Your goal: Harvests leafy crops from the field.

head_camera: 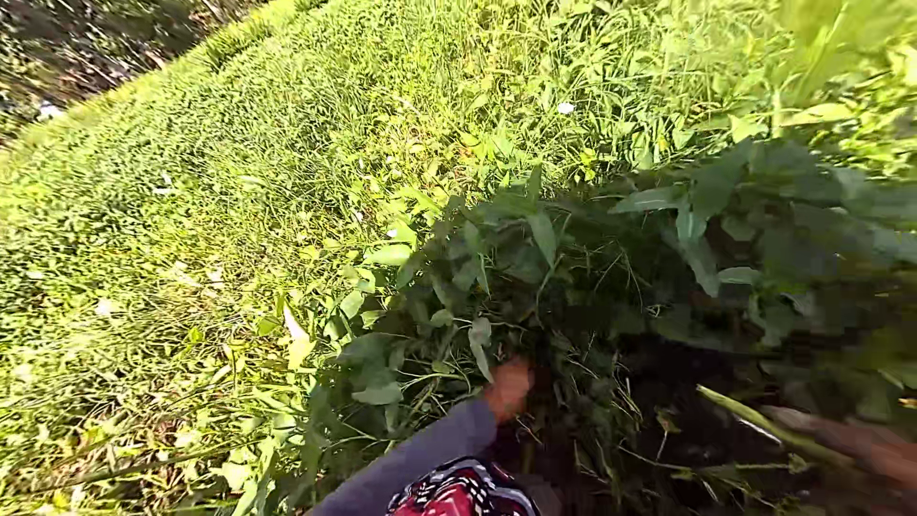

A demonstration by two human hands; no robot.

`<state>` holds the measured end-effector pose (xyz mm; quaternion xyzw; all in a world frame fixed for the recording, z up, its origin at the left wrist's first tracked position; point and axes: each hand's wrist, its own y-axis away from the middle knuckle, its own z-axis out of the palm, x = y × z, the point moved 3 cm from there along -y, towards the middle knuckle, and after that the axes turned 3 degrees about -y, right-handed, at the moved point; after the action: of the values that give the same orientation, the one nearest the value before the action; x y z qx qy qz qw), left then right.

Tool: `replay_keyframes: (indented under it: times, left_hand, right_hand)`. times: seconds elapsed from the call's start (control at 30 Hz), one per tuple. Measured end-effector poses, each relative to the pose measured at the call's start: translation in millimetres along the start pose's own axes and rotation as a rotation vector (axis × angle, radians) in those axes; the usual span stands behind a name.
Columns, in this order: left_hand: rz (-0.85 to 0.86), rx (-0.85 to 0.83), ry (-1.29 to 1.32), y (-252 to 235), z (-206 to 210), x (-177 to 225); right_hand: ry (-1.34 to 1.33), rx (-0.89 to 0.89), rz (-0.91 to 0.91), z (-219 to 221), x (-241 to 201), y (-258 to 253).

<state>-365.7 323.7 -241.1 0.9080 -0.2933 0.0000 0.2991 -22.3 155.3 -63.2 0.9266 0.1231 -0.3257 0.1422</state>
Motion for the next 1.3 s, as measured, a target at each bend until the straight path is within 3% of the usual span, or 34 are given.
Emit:
replay_keyframes:
  times: [0.07,0.13,0.3,0.4,0.53,0.6,0.7,0.87,1.03,1.3]
  left_hand:
    - [-0.159,-0.027,0.015,9.8,9.5,-12.5]
    - [-0.268,0.005,0.014,35.8,21.1,-21.7]
    - [-0.27,0.102,0.022,81.1,53.3,-36.7]
    - [-0.243,0.075,0.078,82.4,47.7,-41.5]
    - [-0.113,0.173,0.046,69.3,14.6,-31.3]
    - [0.114,0.246,-0.023,51.2,-11.3,-16.5]
    - [0.354,0.151,-0.072,24.6,-20.6,3.8]
    - [0.109,0.048,-0.205,3.0,7.1,-8.1]
    - [-0.027,0.023,-0.178,-2.4,0.7,-35.6]
    - [-0.058,0.061,-0.009,3.8,-2.1,-43.1]
  right_hand:
    - [0.04,-0.117,0.015,9.1,-20.4,-33.1]
    - [0.092,-0.116,-0.031,31.6,-32.1,-67.2]
    - [0.057,-0.233,-0.024,102.2,-60.8,-150.5]
    - [-0.013,-0.093,0.076,116.7,-67.0,-203.4]
    - [-0.14,0.116,0.237,117.8,-30.1,-251.1]
    - [-0.241,0.139,0.201,119.4,-27.1,-252.8]
    - [-0.326,0.116,0.159,116.1,-38.0,-232.5]
    - [-0.392,0.282,0.147,120.7,-30.7,-153.5]
    - [-0.523,0.437,0.278,166.9,-7.1,-82.6]
    - [-0.687,0.411,0.476,245.1,-24.1,-79.9]
